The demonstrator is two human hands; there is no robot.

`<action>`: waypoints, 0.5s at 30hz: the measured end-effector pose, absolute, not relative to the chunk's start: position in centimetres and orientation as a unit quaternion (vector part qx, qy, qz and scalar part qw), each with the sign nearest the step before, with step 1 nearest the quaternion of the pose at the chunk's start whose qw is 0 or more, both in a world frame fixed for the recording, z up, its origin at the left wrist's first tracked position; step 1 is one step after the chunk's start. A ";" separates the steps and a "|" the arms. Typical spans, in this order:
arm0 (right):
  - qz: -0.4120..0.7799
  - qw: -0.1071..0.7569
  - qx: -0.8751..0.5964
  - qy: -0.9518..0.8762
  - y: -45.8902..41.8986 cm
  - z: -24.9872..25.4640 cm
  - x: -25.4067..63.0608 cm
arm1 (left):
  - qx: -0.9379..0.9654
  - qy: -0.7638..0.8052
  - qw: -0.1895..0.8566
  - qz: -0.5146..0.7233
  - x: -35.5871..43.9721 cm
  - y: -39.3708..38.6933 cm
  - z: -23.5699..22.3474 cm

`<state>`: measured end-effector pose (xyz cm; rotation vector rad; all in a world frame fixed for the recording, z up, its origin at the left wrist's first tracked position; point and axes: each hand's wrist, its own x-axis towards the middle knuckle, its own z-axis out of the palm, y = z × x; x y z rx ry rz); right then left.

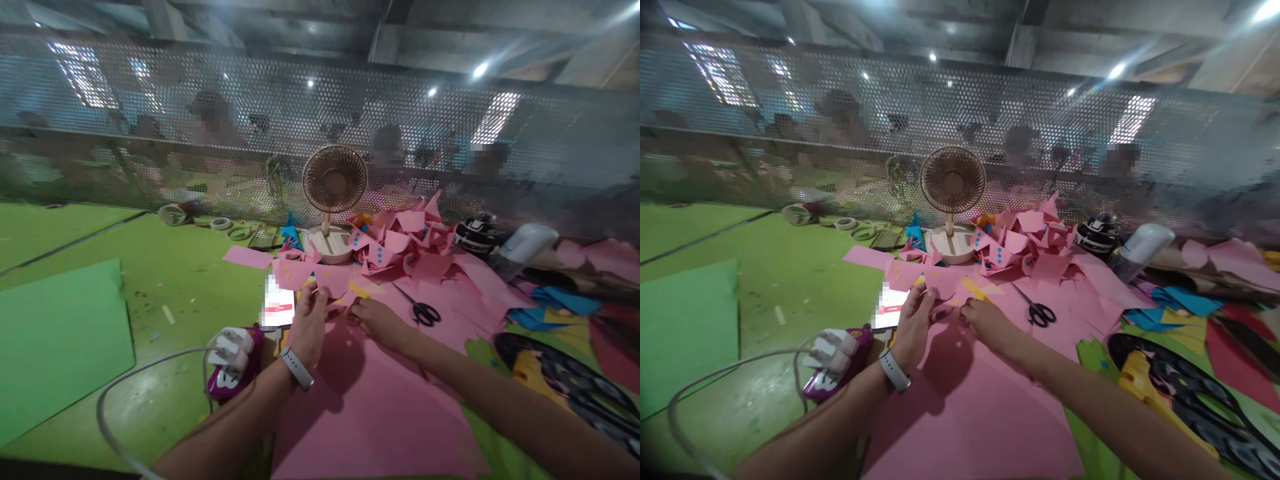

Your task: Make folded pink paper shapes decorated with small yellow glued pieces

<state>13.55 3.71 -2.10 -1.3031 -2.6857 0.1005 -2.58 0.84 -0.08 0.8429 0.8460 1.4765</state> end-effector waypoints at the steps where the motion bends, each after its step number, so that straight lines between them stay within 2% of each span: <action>1: 0.035 0.081 -0.435 -0.896 3.7 -2.1 13.6 | 0.363 0.360 0.580 0.634 -2.6 0.9 -0.1; 15: 0.032 0.108 -0.448 -0.887 3.8 -1.9 14.7 | 0.368 0.363 0.588 0.623 -2.5 0.6 0.1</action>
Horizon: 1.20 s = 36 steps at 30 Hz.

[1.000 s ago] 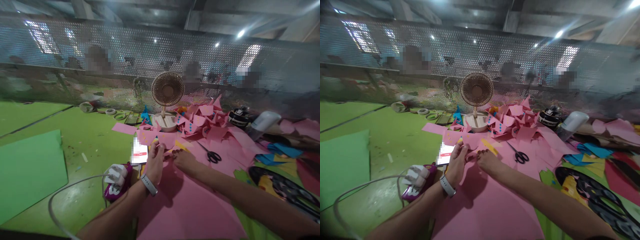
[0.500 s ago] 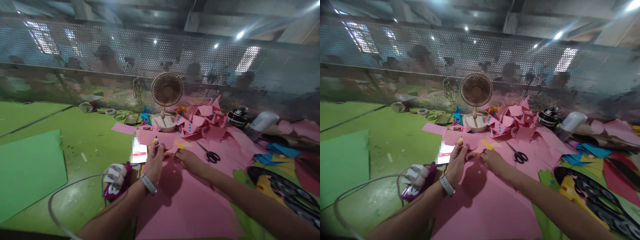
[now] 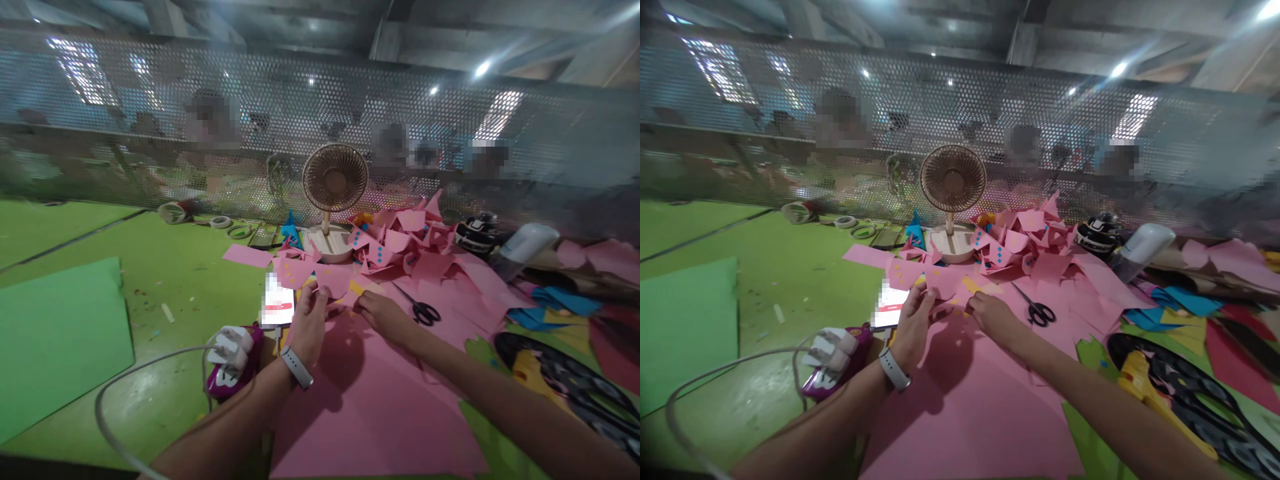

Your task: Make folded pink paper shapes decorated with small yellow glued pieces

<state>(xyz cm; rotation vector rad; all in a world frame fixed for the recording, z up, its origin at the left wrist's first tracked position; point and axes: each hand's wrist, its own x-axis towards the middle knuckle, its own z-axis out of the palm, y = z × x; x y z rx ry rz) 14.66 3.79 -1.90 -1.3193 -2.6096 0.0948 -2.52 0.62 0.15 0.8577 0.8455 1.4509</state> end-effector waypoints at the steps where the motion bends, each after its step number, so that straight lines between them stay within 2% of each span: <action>1: 0.033 0.106 -0.448 -0.887 3.8 -1.9 14.7 | 0.367 0.362 0.589 0.622 -2.5 0.6 0.2; 11: 0.025 0.130 -0.449 -0.884 3.6 -1.5 14.9 | 0.365 0.367 0.584 0.625 -2.5 0.7 -0.1; 18: 0.026 0.173 -0.447 -0.877 2.2 0.9 15.4 | 0.376 0.389 0.569 0.619 -2.5 0.7 -0.1; 23: 0.027 0.227 -0.432 -0.872 0.9 3.3 14.9 | 0.390 0.379 0.605 0.582 -2.5 0.4 -0.2; 36: 0.024 0.253 -0.440 -0.861 1.1 4.2 13.8 | 0.384 0.360 0.654 0.543 -1.8 -0.6 0.0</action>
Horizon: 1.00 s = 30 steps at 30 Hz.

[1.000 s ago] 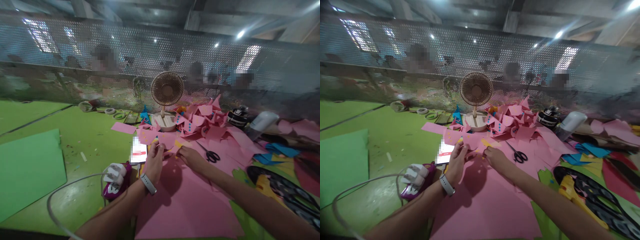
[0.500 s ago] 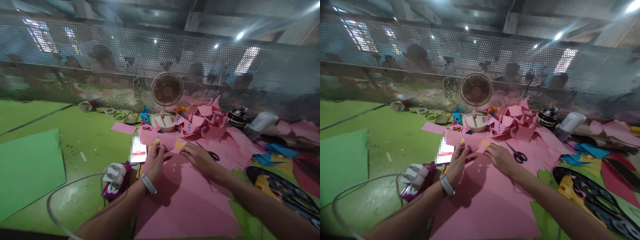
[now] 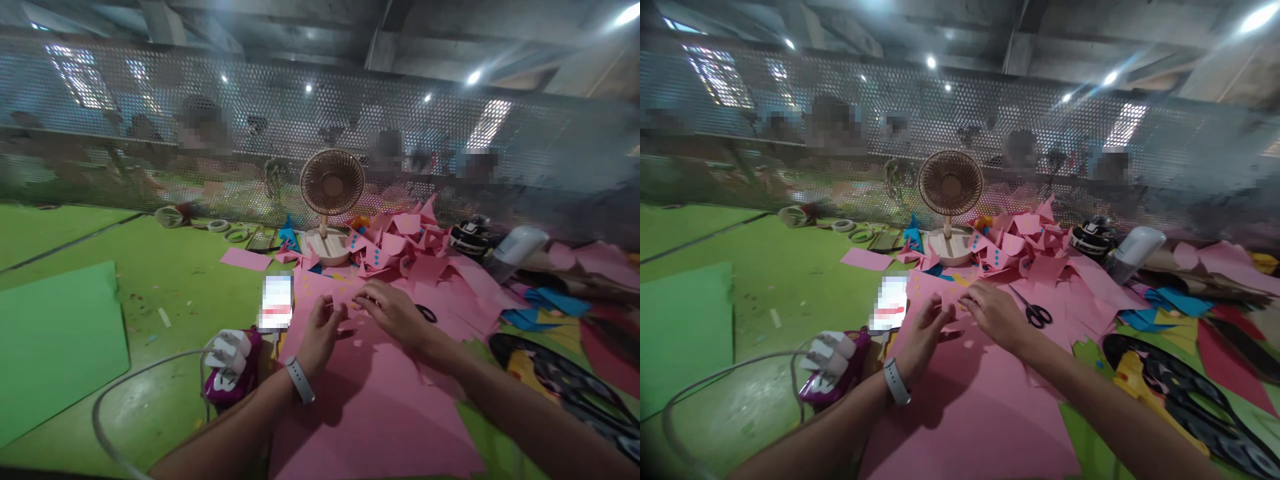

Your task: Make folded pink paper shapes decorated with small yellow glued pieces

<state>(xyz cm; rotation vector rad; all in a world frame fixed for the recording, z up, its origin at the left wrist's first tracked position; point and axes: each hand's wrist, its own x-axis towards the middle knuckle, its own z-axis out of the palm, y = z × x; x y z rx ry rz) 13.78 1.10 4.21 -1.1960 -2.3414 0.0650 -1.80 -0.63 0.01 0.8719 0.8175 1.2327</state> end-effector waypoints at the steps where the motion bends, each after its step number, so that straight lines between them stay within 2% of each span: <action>1: 0.024 0.253 -0.441 -0.861 1.1 4.2 13.8 | 0.381 0.359 0.656 0.544 -1.8 -0.6 0.1; 14: 0.037 0.274 -0.453 -0.848 0.8 3.7 14.0 | 0.391 0.335 0.664 0.541 -1.8 -0.5 -0.3; 18: 0.070 0.318 -0.469 -0.821 0.3 3.7 14.1 | 0.382 0.321 0.662 0.559 -1.8 -0.4 -0.5; 30: 0.154 0.333 -0.524 -0.769 -0.3 3.0 14.2 | 0.413 0.329 0.623 0.576 -1.6 -0.2 -0.7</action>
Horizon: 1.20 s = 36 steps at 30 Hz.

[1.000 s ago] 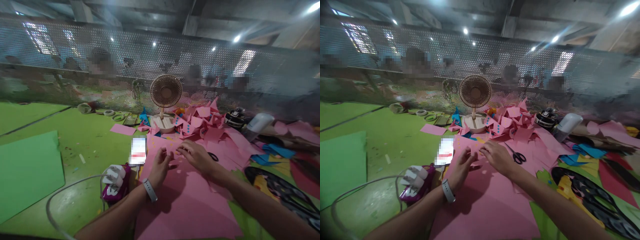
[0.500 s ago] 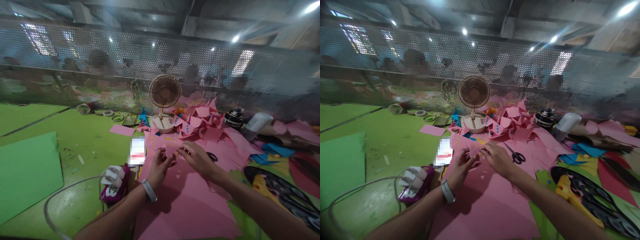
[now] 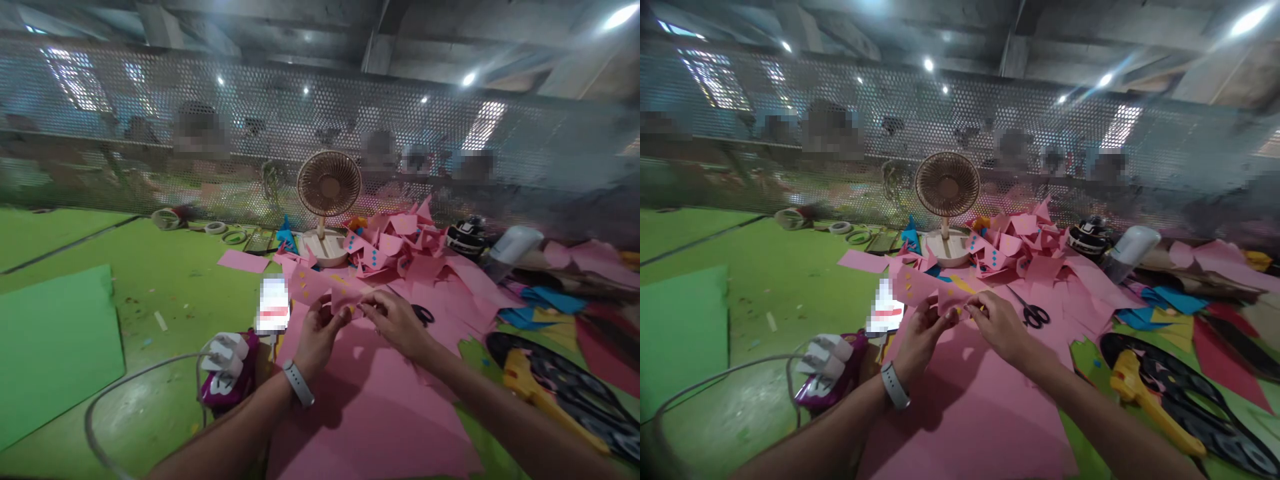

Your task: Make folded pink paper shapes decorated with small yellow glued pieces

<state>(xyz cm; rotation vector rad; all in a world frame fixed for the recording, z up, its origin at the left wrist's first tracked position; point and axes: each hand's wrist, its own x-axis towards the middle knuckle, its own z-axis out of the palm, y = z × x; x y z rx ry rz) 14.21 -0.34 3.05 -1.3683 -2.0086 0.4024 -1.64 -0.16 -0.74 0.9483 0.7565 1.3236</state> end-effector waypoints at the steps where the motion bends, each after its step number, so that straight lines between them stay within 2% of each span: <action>1: 0.146 0.329 -0.522 -0.773 -0.4 3.0 14.1 | 0.412 0.328 0.623 0.579 -1.6 -0.2 -0.7; 10: 0.098 0.320 -0.515 -0.789 -0.8 2.5 13.4 | 0.412 0.335 0.604 0.594 -1.6 -0.4 -0.7; 36: 0.169 0.314 -0.543 -0.760 -0.4 4.1 12.9 | 0.440 0.335 0.590 0.588 -1.5 -0.3 -0.9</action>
